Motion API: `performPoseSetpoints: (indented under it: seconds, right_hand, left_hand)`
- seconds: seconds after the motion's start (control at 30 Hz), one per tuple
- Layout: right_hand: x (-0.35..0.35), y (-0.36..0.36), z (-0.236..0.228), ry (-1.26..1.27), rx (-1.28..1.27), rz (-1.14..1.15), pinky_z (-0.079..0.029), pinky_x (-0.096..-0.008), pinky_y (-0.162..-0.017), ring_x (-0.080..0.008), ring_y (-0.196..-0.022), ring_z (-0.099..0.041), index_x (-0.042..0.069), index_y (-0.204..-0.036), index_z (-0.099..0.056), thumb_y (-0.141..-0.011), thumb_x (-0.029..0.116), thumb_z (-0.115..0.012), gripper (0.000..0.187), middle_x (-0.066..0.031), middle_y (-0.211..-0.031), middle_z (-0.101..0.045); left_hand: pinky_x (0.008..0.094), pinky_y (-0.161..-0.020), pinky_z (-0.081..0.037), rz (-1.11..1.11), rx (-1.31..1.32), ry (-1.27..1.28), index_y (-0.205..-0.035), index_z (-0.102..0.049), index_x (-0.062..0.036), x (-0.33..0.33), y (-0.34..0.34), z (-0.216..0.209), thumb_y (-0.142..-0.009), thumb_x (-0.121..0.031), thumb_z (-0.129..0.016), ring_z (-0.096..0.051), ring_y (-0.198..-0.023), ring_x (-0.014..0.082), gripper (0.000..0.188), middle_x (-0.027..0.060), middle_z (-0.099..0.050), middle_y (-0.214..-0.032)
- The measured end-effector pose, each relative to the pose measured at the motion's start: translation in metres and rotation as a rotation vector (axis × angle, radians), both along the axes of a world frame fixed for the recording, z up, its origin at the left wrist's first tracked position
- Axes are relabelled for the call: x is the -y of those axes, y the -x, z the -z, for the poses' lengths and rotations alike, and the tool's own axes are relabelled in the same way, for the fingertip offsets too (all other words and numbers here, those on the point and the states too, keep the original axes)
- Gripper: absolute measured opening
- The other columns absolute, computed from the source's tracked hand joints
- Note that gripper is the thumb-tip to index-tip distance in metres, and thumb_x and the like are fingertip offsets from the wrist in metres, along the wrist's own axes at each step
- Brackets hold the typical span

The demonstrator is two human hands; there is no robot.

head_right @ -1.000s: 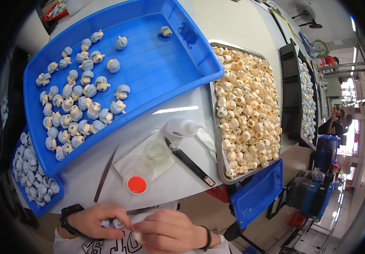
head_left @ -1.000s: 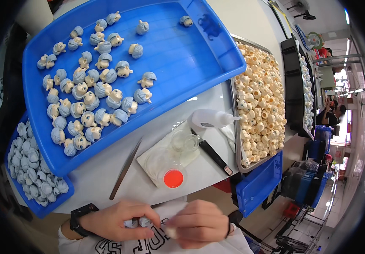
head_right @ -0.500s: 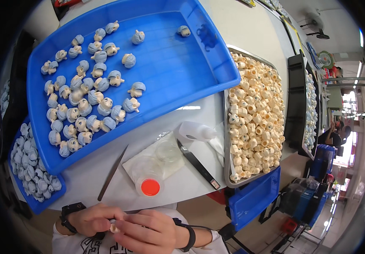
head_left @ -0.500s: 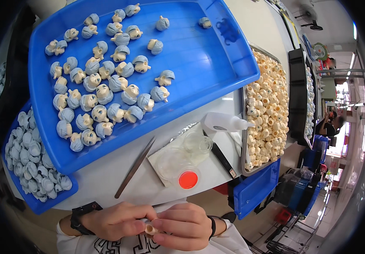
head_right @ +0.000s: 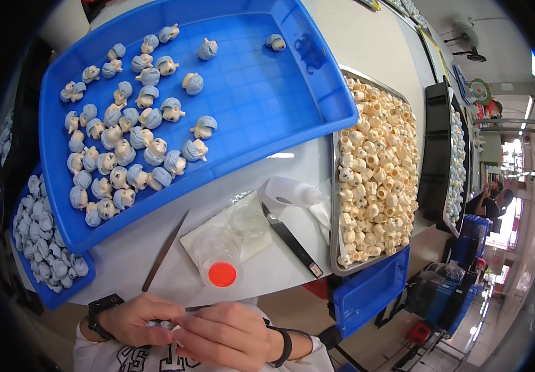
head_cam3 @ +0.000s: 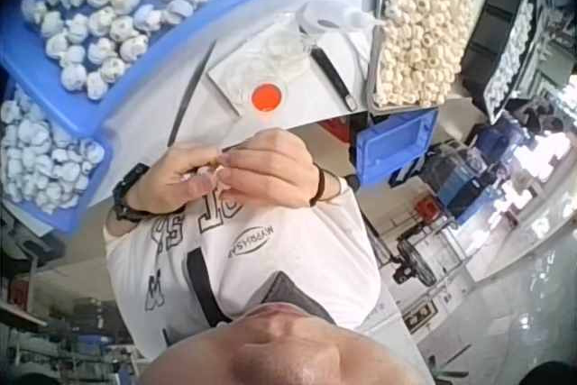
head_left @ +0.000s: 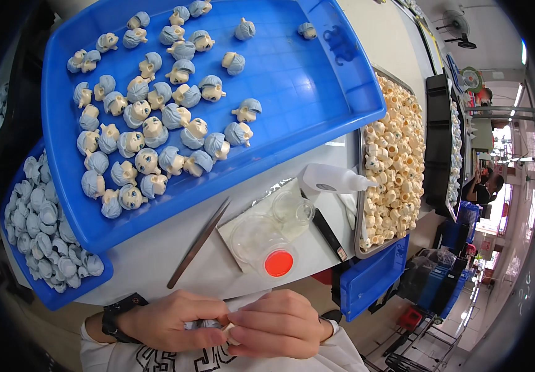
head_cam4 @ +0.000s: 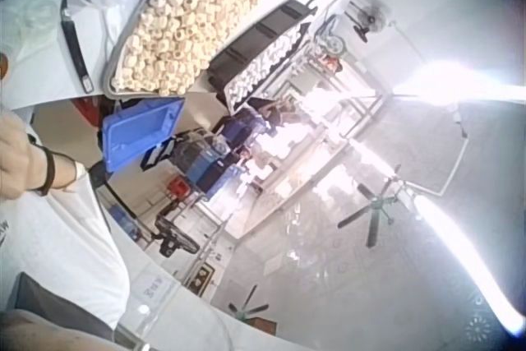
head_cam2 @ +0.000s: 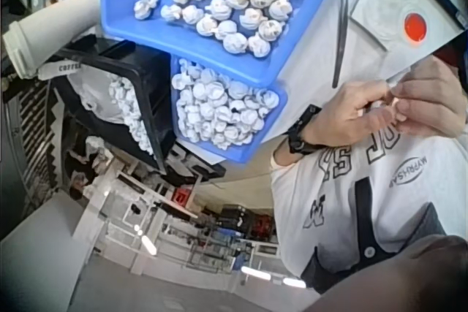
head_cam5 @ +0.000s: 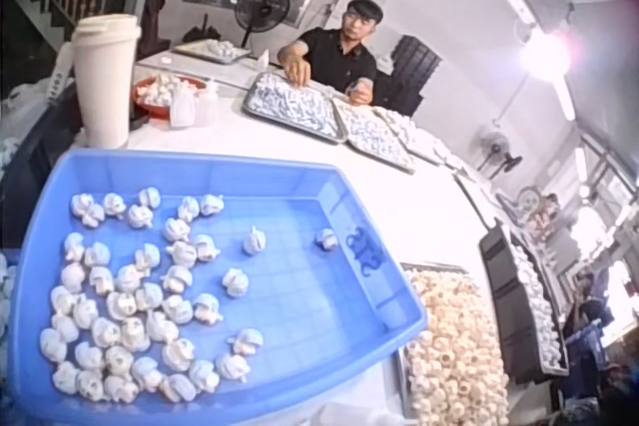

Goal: The person repeatedly picks up small doll head parts from a blue tray, applies a red substance from a small container to the interior of the parts, and places them into a separate tray. The process is repeated for multiple units throughout the clip.

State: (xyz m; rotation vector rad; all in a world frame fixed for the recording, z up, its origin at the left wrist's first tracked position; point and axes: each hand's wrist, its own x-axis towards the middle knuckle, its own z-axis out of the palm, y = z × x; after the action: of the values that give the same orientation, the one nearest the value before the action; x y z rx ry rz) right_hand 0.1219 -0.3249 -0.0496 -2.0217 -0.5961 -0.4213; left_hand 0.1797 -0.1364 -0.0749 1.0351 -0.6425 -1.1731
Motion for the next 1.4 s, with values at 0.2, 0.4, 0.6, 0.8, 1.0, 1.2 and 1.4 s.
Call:
performPoseSetpoints:
  seconds: [0.2, 0.4, 0.6, 0.8, 1.0, 1.2, 1.4]
  right_hand:
    - [-0.003, 0.006, 0.008, -0.005, 0.029, 0.042, -0.048, -0.0243, -0.055, -0.0175, -0.067, -0.056, -0.001, -0.086, -0.066, -0.064, 0.005, -0.074, 0.024, -0.0104, -0.081, -0.063]
    - [0.005, 0.013, 0.0, -0.073, -0.11, -0.056, -0.051, -0.0275, -0.056, -0.0208, -0.067, -0.059, 0.0, -0.085, -0.066, -0.063, -0.002, -0.071, 0.022, -0.0113, -0.078, -0.061]
    - [0.05, 0.006, -0.017, 0.044, 0.147, 0.225, -0.047, -0.0267, -0.049, -0.0212, -0.06, -0.058, -0.001, -0.085, -0.06, -0.063, 0.005, -0.069, 0.025, -0.0125, -0.074, -0.059]
    - [0.057, -0.027, -0.028, 0.418, -0.181, 0.442, -0.044, -0.0291, -0.061, -0.0225, -0.07, -0.056, 0.003, -0.091, -0.064, -0.055, -0.006, -0.066, 0.037, -0.0097, -0.084, -0.063]
    - [0.06, -0.039, -0.016, 0.471, -0.133, 0.439, -0.042, -0.0293, -0.059, -0.0223, -0.069, -0.055, 0.003, -0.091, -0.064, -0.056, -0.006, -0.066, 0.037, -0.0086, -0.085, -0.062]
    - [0.058, -0.042, -0.015, 0.436, -0.205, 0.451, -0.044, -0.0277, -0.058, -0.0222, -0.072, -0.056, 0.002, -0.094, -0.063, -0.061, -0.01, -0.063, 0.035, -0.0113, -0.088, -0.061]
    - [0.064, -0.02, -0.006, 0.023, -0.427, 0.594, -0.05, -0.0244, -0.057, -0.0195, -0.083, -0.058, -0.003, -0.099, -0.058, -0.076, -0.008, -0.056, 0.024, -0.0156, -0.097, -0.057]
  left_hand:
    - [0.0303, -0.059, -0.041, 0.003, -0.016, -0.009, -0.09, -0.054, 0.002, 0.001, 0.0, 0.0, -0.091, -0.018, -0.049, -0.053, -0.065, 0.0233, 0.021, 0.0109, -0.055, -0.077]
    - [0.0281, -0.059, -0.042, 0.046, -0.001, 0.05, -0.095, -0.057, 0.0004, 0.002, -0.002, 0.002, -0.088, -0.015, -0.054, -0.054, -0.066, 0.0191, 0.017, 0.0101, -0.056, -0.077]
    - [0.0267, -0.06, -0.042, -0.032, -0.006, 0.097, -0.111, -0.057, -0.0025, 0.004, 0.001, 0.001, -0.086, -0.015, -0.058, -0.052, -0.065, 0.018, 0.028, 0.0079, -0.057, -0.082]
    - [0.0266, -0.064, -0.043, 0.024, 0.011, 0.047, -0.119, -0.052, -0.0016, 0.005, 0.004, 0.002, -0.087, -0.012, -0.054, -0.051, -0.066, 0.0165, 0.034, 0.0091, -0.057, -0.091]
    - [0.0259, -0.066, -0.044, 0.059, -0.034, -0.004, -0.123, -0.048, -0.0015, 0.004, 0.001, 0.001, -0.086, -0.013, -0.056, -0.054, -0.07, 0.0146, 0.039, 0.0082, -0.056, -0.09]
    - [0.024, -0.065, -0.045, 0.053, -0.143, -0.1, -0.121, -0.046, 0.0001, 0.002, 0.002, 0.0, -0.085, -0.013, -0.06, -0.054, -0.072, 0.0102, 0.041, 0.0064, -0.056, -0.088]
    - [0.0219, -0.063, -0.044, 0.03, -0.155, -0.204, -0.125, -0.039, 0.0017, 0.003, 0.001, -0.003, -0.082, -0.012, -0.063, -0.053, -0.069, 0.0077, 0.051, 0.0047, -0.057, -0.081]
